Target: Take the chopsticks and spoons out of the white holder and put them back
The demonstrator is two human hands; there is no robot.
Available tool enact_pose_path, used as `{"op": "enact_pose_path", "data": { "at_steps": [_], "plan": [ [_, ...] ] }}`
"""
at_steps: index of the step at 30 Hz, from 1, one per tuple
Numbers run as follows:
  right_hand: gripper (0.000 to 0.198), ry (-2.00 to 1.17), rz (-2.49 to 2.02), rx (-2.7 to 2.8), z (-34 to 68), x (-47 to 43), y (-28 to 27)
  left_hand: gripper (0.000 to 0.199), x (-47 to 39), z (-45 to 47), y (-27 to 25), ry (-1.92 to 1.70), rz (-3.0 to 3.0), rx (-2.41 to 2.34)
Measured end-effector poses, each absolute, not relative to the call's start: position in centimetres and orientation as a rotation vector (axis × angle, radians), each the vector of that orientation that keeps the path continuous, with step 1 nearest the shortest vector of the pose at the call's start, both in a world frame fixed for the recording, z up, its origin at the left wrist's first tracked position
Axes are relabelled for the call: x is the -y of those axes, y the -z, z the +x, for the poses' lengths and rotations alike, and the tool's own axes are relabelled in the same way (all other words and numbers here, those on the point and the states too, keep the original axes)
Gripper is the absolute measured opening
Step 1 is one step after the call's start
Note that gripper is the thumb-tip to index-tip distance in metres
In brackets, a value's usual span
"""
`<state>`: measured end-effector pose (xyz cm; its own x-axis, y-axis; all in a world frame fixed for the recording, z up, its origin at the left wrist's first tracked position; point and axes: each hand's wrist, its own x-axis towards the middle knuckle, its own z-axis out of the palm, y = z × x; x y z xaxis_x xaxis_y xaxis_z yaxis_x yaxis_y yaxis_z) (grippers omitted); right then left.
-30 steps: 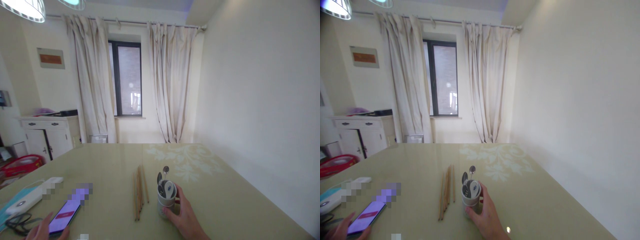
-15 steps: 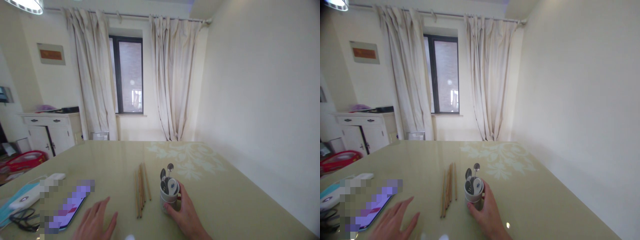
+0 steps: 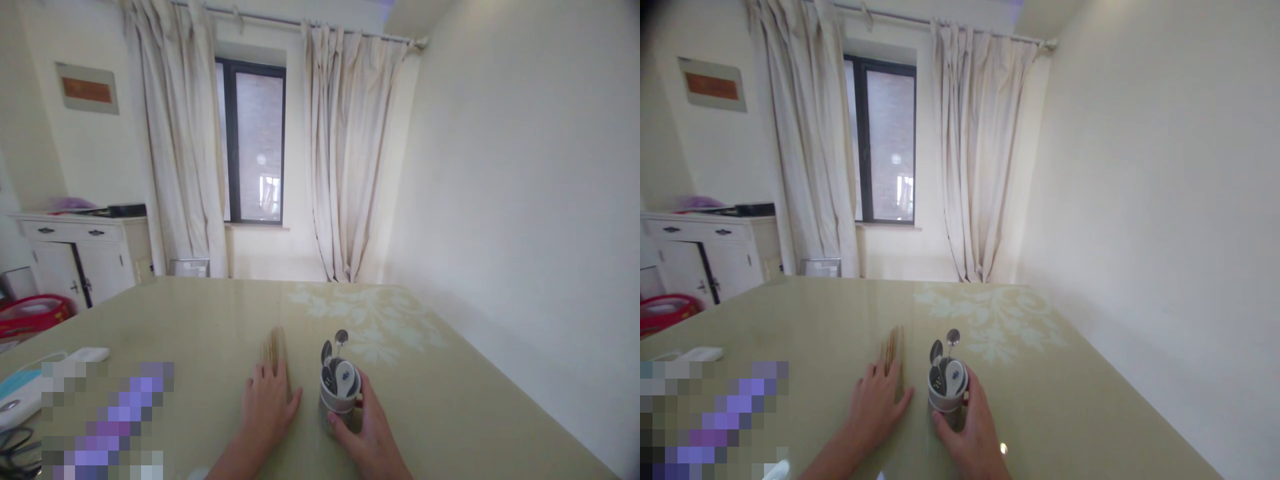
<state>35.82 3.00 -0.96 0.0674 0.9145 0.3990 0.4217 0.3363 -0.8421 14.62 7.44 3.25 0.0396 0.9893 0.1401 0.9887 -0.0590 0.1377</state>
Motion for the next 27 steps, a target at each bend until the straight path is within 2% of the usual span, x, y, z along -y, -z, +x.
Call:
{"op": "enact_pose_path", "data": {
  "at_steps": [8,16,23,27],
  "plan": [
    [0.071,-0.623,-1.257,1.593,36.2,-3.2,0.2,0.042,-8.2,13.3,-1.4,-0.416,2.338,-2.021],
    [0.072,-0.693,-1.279,1.600,36.4,-2.8,-0.6,0.043,-8.9,11.5,-1.2,-0.588,2.265,-1.879],
    [0.068,-0.734,-1.261,1.608,36.3,-2.9,-0.8,0.045,-10.2,9.1,-0.5,-0.493,2.183,-2.118],
    [0.064,-0.733,-1.274,1.593,35.9,-2.8,-1.2,0.046,-10.7,8.8,0.0,-0.465,2.117,-2.072]
  ]
}}
